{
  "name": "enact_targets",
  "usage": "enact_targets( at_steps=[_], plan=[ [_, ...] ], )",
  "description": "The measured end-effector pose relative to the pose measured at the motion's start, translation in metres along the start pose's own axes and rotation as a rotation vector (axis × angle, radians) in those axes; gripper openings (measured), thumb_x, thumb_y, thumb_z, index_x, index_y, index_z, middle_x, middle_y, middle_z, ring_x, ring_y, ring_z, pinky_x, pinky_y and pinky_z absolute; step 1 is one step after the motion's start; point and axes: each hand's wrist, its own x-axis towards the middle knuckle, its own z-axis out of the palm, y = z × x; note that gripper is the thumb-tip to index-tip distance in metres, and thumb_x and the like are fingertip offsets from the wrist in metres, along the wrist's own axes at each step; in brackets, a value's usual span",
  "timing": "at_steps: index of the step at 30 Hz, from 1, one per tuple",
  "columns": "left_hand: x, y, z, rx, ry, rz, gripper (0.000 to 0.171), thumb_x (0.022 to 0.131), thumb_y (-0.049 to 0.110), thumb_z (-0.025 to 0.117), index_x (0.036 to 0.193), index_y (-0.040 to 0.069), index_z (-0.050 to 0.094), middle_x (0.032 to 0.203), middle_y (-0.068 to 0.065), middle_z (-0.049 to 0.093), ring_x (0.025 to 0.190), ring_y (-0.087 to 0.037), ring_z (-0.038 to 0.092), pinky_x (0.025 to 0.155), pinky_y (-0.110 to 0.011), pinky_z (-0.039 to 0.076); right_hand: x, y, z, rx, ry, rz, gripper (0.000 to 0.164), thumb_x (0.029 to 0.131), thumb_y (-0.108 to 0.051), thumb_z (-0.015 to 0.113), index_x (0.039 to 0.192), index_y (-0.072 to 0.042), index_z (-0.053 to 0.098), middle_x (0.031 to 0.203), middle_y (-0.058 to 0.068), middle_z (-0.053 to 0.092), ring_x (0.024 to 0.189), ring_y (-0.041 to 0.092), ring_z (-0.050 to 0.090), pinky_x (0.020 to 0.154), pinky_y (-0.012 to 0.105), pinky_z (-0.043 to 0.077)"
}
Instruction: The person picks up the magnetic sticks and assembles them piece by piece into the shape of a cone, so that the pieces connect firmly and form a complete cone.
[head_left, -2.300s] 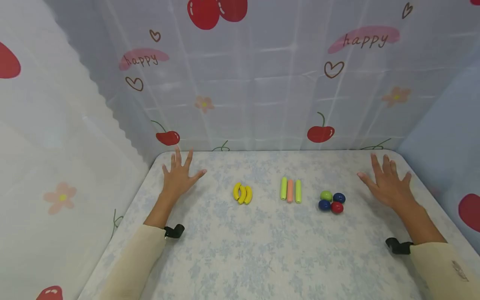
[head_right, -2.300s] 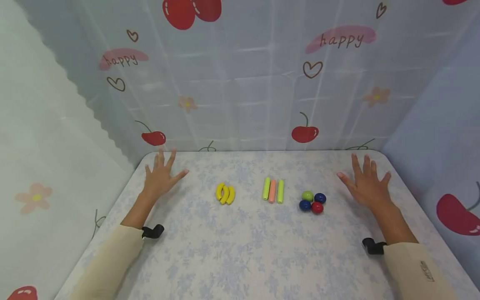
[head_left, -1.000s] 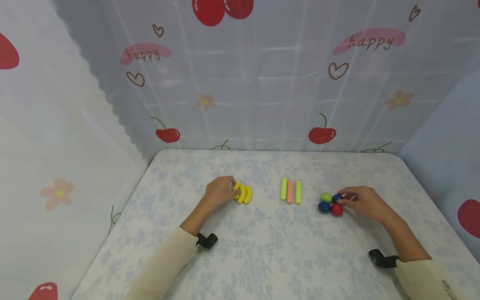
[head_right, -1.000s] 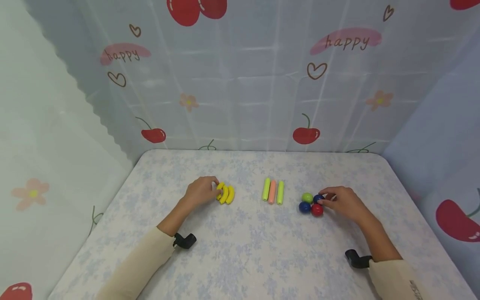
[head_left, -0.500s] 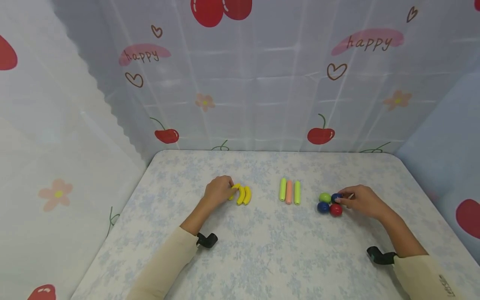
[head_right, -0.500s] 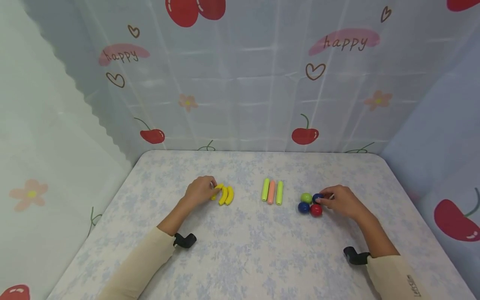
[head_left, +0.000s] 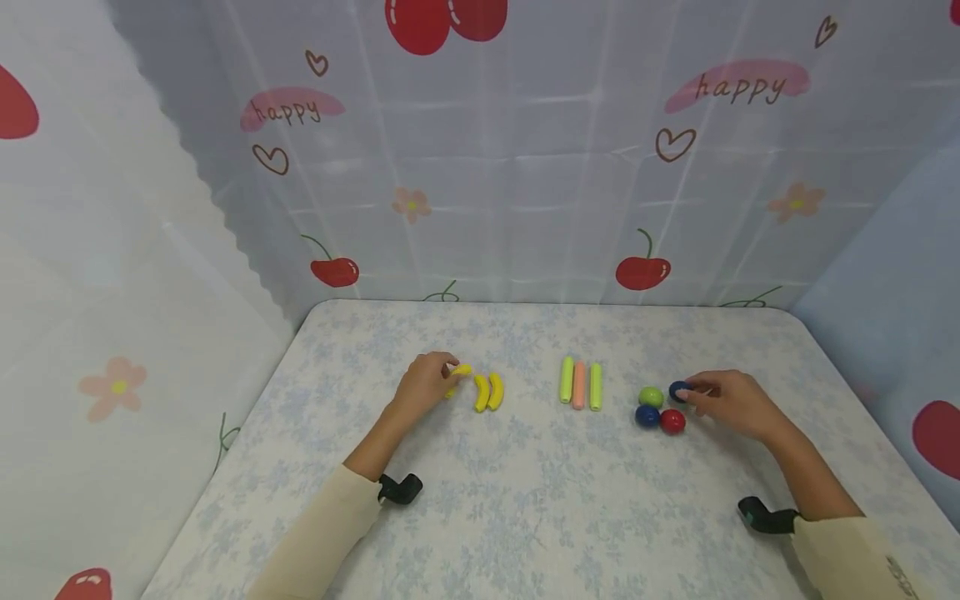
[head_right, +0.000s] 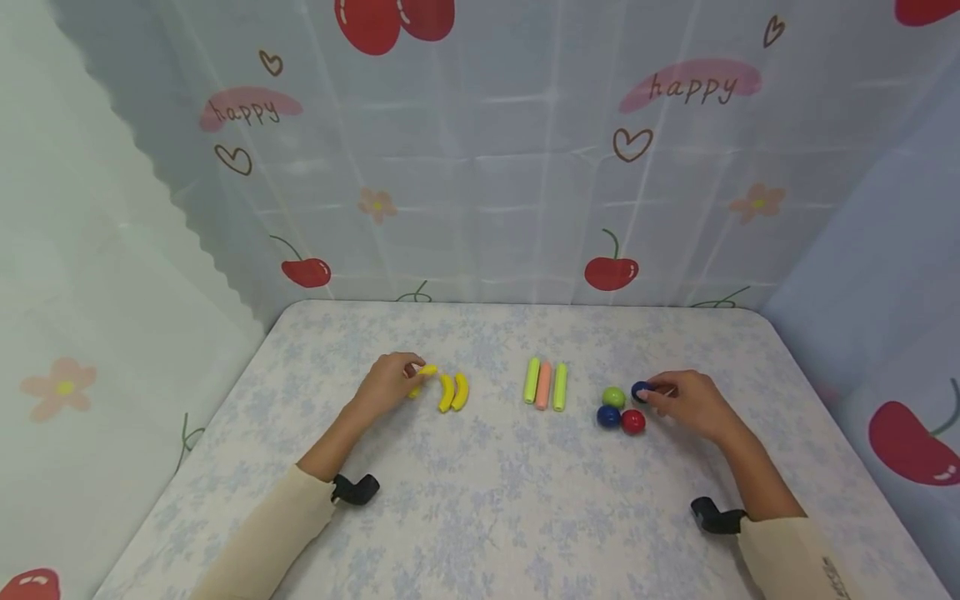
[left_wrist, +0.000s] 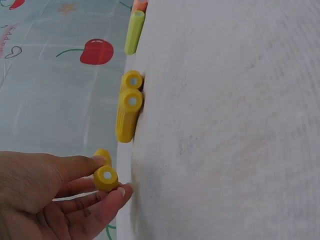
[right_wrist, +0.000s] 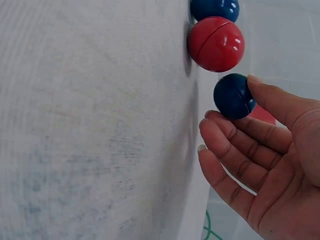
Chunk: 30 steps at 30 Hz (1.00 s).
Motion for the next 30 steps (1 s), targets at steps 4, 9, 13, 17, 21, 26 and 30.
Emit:
enact_targets(
  at_steps=[4,9,13,17,21,26,30],
  plan=[
    [-0.003,-0.006,-0.009,-0.133,-0.040,-0.009,0.027,0.095,0.014,0.073,0.120,0.002,0.073,0.095,-0.010,0.070,0.065,-0.018,0.063,0.057,-0.030,0.053,-0.003,-0.003,-0.001,0.006,0.045,0.009,0.054,0.099,-0.034,0.068,0.125,0.013,0.062,0.098,0.016,0.072,0.082,0.023,0.068,0.069,0.040,0.058],
    [-0.009,-0.010,-0.019,-0.314,-0.116,-0.032,0.025,0.097,0.013,0.070,0.120,0.002,0.071,0.094,-0.008,0.068,0.056,-0.020,0.062,0.052,-0.036,0.054,-0.011,-0.014,0.000,0.013,0.107,-0.005,0.053,0.099,-0.035,0.068,0.125,0.011,0.063,0.096,0.015,0.073,0.083,0.026,0.068,0.071,0.040,0.058],
    [-0.017,-0.008,-0.022,-0.408,-0.182,-0.028,0.023,0.097,0.013,0.070,0.118,0.003,0.070,0.091,-0.006,0.072,0.059,-0.022,0.064,0.055,-0.040,0.057,-0.019,-0.026,0.000,0.000,0.166,-0.049,0.049,0.097,-0.033,0.071,0.122,0.009,0.065,0.096,0.014,0.073,0.086,0.028,0.068,0.067,0.035,0.056],
    [-0.028,-0.005,-0.023,-0.496,-0.231,-0.012,0.023,0.098,0.013,0.069,0.119,0.004,0.068,0.088,-0.008,0.074,0.064,-0.023,0.066,0.056,-0.043,0.057,-0.025,-0.038,0.002,-0.024,0.207,-0.107,0.046,0.096,-0.031,0.073,0.120,0.007,0.067,0.096,0.014,0.073,0.084,0.029,0.069,0.065,0.032,0.055],
    [-0.039,0.000,-0.021,-0.547,-0.246,-0.009,0.024,0.098,0.012,0.069,0.120,0.003,0.067,0.087,-0.008,0.074,0.068,-0.023,0.066,0.058,-0.045,0.057,-0.028,-0.048,0.007,-0.030,0.209,-0.124,0.042,0.096,-0.029,0.074,0.120,0.005,0.068,0.095,0.011,0.073,0.082,0.025,0.068,0.066,0.031,0.054],
    [-0.049,0.007,-0.015,-0.612,-0.267,-0.035,0.026,0.096,0.009,0.069,0.122,0.002,0.067,0.089,-0.007,0.075,0.072,-0.021,0.069,0.062,-0.042,0.059,-0.033,-0.064,0.015,0.000,0.200,-0.160,0.037,0.094,-0.023,0.076,0.119,0.003,0.069,0.093,0.008,0.072,0.081,0.022,0.068,0.063,0.027,0.055],
    [-0.055,0.012,-0.009,-0.697,-0.297,-0.062,0.029,0.096,0.007,0.069,0.124,-0.001,0.067,0.091,-0.008,0.074,0.076,-0.021,0.072,0.065,-0.041,0.061,-0.035,-0.078,0.023,0.019,0.196,-0.196,0.035,0.093,-0.022,0.077,0.118,0.002,0.070,0.090,0.005,0.071,0.077,0.017,0.066,0.060,0.025,0.054]
  ],
)
